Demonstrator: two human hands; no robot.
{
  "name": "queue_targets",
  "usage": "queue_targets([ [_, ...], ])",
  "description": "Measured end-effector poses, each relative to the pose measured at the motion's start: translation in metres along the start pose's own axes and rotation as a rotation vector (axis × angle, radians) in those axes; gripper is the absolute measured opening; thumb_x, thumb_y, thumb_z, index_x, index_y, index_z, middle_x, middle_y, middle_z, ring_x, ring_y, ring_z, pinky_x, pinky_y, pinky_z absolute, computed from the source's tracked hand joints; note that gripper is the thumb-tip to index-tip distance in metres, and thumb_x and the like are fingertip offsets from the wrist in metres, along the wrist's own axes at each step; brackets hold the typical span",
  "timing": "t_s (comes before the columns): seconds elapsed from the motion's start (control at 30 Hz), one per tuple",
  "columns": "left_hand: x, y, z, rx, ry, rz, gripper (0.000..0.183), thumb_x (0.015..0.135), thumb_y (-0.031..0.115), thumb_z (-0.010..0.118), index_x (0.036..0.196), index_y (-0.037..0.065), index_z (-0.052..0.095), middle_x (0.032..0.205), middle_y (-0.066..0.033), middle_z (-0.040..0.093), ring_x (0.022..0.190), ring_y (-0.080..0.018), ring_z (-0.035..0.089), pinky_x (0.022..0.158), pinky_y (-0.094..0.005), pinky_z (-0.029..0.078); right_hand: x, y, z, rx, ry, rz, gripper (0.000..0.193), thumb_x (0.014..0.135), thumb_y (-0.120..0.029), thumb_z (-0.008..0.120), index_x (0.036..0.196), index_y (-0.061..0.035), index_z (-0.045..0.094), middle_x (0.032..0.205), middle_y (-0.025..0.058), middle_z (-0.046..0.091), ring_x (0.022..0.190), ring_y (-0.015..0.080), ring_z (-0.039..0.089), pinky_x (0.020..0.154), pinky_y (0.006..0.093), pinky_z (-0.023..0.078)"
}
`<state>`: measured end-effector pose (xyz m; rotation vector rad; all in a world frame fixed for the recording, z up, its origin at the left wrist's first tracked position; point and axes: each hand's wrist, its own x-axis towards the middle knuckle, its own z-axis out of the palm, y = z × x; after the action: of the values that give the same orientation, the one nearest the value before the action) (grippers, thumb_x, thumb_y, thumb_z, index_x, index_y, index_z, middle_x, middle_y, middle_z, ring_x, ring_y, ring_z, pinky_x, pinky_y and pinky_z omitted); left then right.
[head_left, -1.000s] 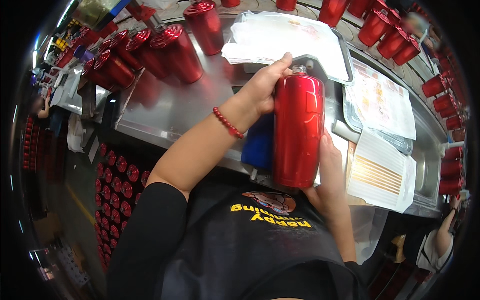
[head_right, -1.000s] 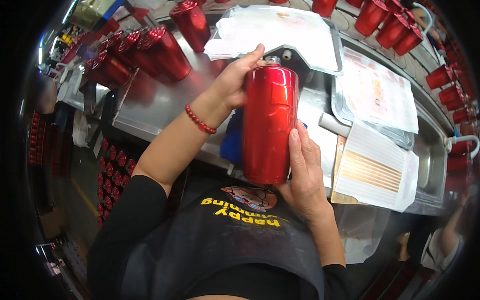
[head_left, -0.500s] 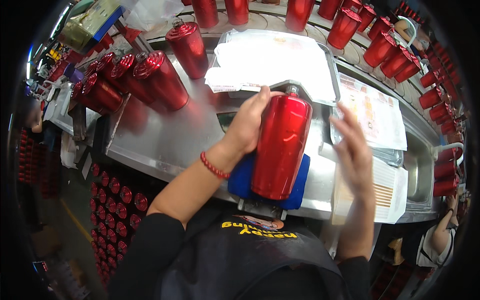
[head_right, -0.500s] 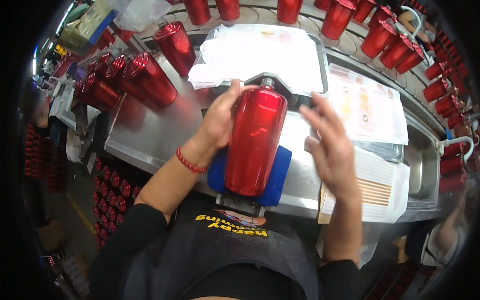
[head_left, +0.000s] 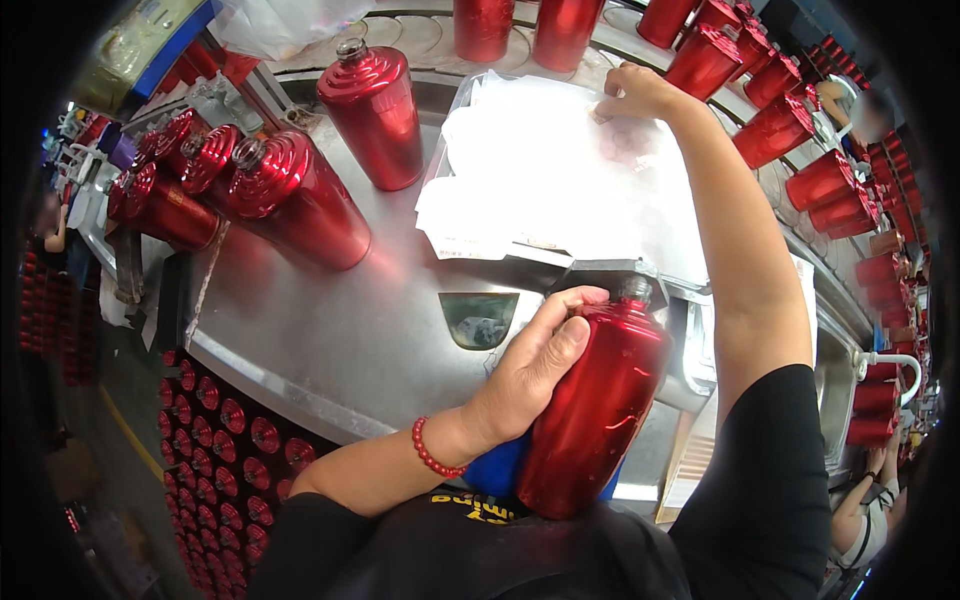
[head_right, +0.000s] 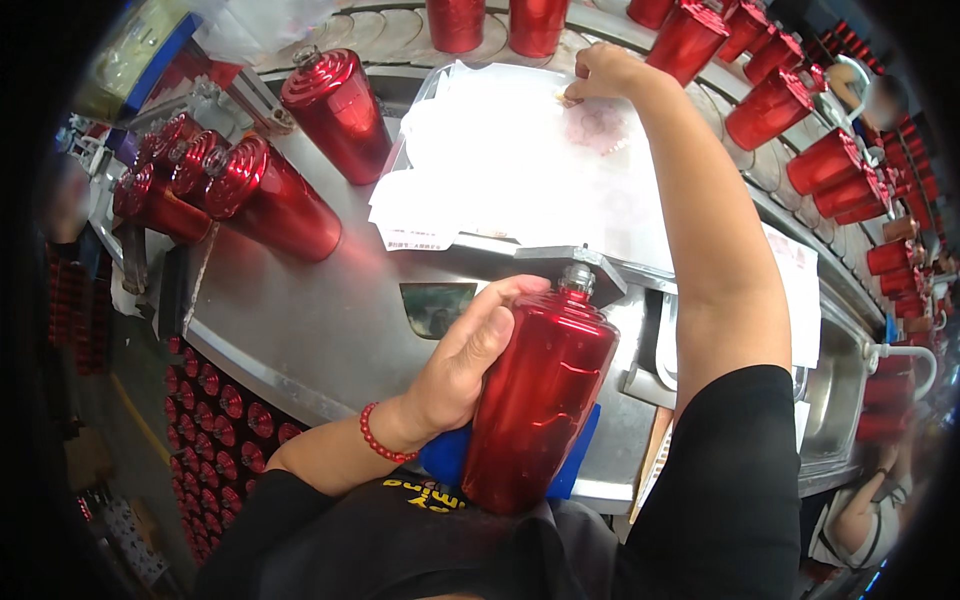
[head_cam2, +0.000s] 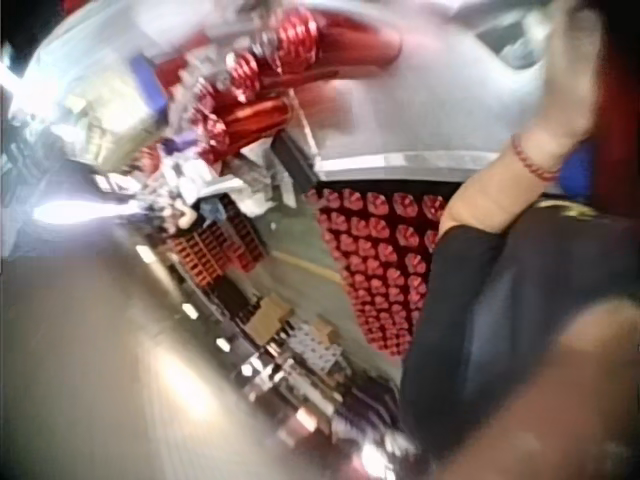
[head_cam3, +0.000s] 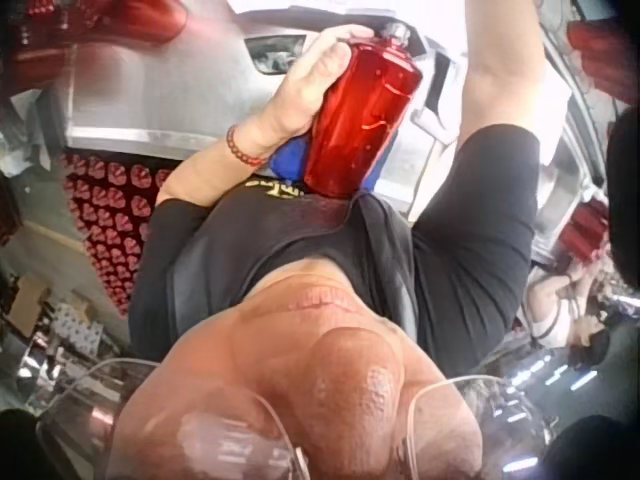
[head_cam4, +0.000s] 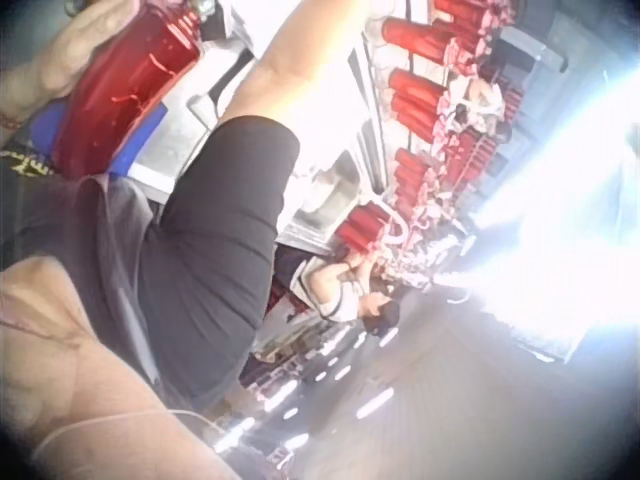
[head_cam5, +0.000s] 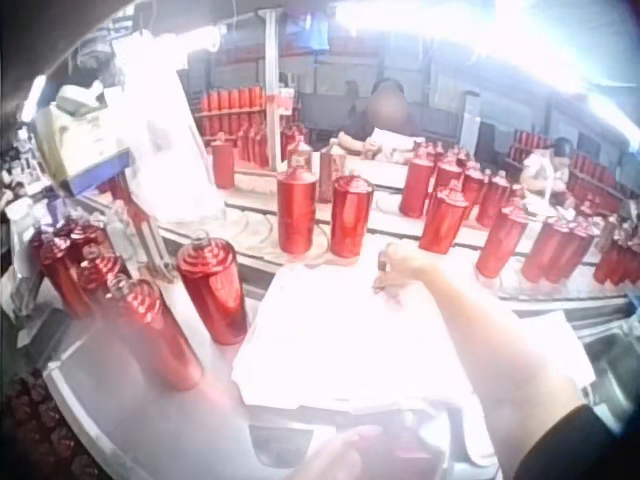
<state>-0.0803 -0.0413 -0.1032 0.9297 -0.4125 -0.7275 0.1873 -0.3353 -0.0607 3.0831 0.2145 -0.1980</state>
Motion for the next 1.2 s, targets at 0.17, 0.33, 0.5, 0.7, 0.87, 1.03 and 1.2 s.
queue_targets([
  [0.17, 0.003, 0.000, -0.002, 0.022, -0.001, 0.009, 0.057, 0.111, 0.042, 0.042, 0.149, 0.000, 0.036, 0.144, -0.0136, 0.049, 0.133, -0.0191, 0.049, 0.112, -0.0346, 0.041, -0.001, 0.021, 0.019, 0.047, 0.179, -0.086, 0.039, 0.077, -0.030, 0.081, 0.108, -0.0071, 0.073, 0.114, 0.0174, 0.068, 0.107, 0.0351, 0.066, 0.093, 0.0418, 0.052],
  [0.33, -0.002, 0.012, -0.007, 0.220, 0.100, 0.029, 0.051, 0.110, 0.038, 0.045, 0.144, 0.000, 0.045, 0.132, -0.0097, 0.056, 0.120, -0.0161, 0.056, 0.106, -0.0297, 0.044, -0.024, 0.028, 0.027, 0.152, 0.286, -0.132, 0.026, 0.088, -0.014, 0.070, 0.112, -0.0032, 0.070, 0.116, 0.0140, 0.066, 0.112, 0.0332, 0.064, 0.098, 0.0402, 0.050],
  [0.5, -0.010, 0.048, -0.072, 1.026, 0.576, 0.433, 0.022, 0.099, 0.015, 0.064, 0.115, 0.000, 0.063, 0.110, -0.0095, 0.062, 0.093, -0.0196, 0.058, 0.085, -0.0329, 0.047, -0.067, 0.026, 0.022, 0.245, 0.305, -0.163, 0.023, 0.088, -0.005, 0.071, 0.111, -0.0009, 0.069, 0.122, 0.0141, 0.065, 0.114, 0.0323, 0.063, 0.099, 0.0402, 0.050],
  [0.7, 0.008, 0.035, -0.132, 0.728, 0.701, 0.214, 0.041, 0.100, 0.021, 0.066, 0.130, 0.001, 0.046, 0.107, -0.0076, 0.060, 0.097, -0.0112, 0.055, 0.085, -0.0267, 0.046, -0.084, -0.074, -0.015, 0.348, 0.139, -0.430, 0.016, 0.091, -0.007, 0.071, 0.107, -0.0039, 0.068, 0.124, 0.0098, 0.063, 0.116, 0.0297, 0.062, 0.095, 0.0393, 0.052],
  [0.87, 0.007, 0.042, -0.132, 0.499, 0.557, 0.120, 0.024, 0.099, 0.018, 0.068, 0.114, 0.002, 0.057, 0.103, -0.0051, 0.066, 0.090, -0.0080, 0.058, 0.083, -0.0246, 0.047, -0.084, -0.134, -0.033, 0.351, 0.084, -0.703, 0.018, 0.088, -0.008, 0.073, 0.105, -0.0012, 0.072, 0.118, 0.0142, 0.067, 0.105, 0.0332, 0.066, 0.092, 0.0397, 0.053],
  [1.03, 0.005, 0.045, -0.126, 0.315, 0.546, 0.015, 0.017, 0.097, 0.023, 0.069, 0.094, 0.007, 0.066, 0.090, 0.0016, 0.065, 0.079, -0.0063, 0.056, 0.076, -0.0230, 0.046, -0.095, -0.163, -0.039, 0.371, 0.014, -0.747, 0.017, 0.080, -0.005, 0.078, 0.094, -0.0008, 0.069, 0.111, 0.0151, 0.066, 0.107, 0.0342, 0.063, 0.093, 0.0417, 0.052],
  [1.2, 0.004, 0.045, -0.125, 0.152, 0.516, 0.050, 0.016, 0.099, 0.024, 0.066, 0.095, 0.008, 0.065, 0.088, 0.0018, 0.063, 0.081, -0.0072, 0.056, 0.077, -0.0240, 0.046, -0.091, -0.181, -0.033, 0.344, -0.085, -0.701, 0.018, 0.081, -0.014, 0.081, 0.092, -0.0023, 0.070, 0.107, 0.0138, 0.066, 0.105, 0.0329, 0.062, 0.093, 0.0401, 0.050],
])
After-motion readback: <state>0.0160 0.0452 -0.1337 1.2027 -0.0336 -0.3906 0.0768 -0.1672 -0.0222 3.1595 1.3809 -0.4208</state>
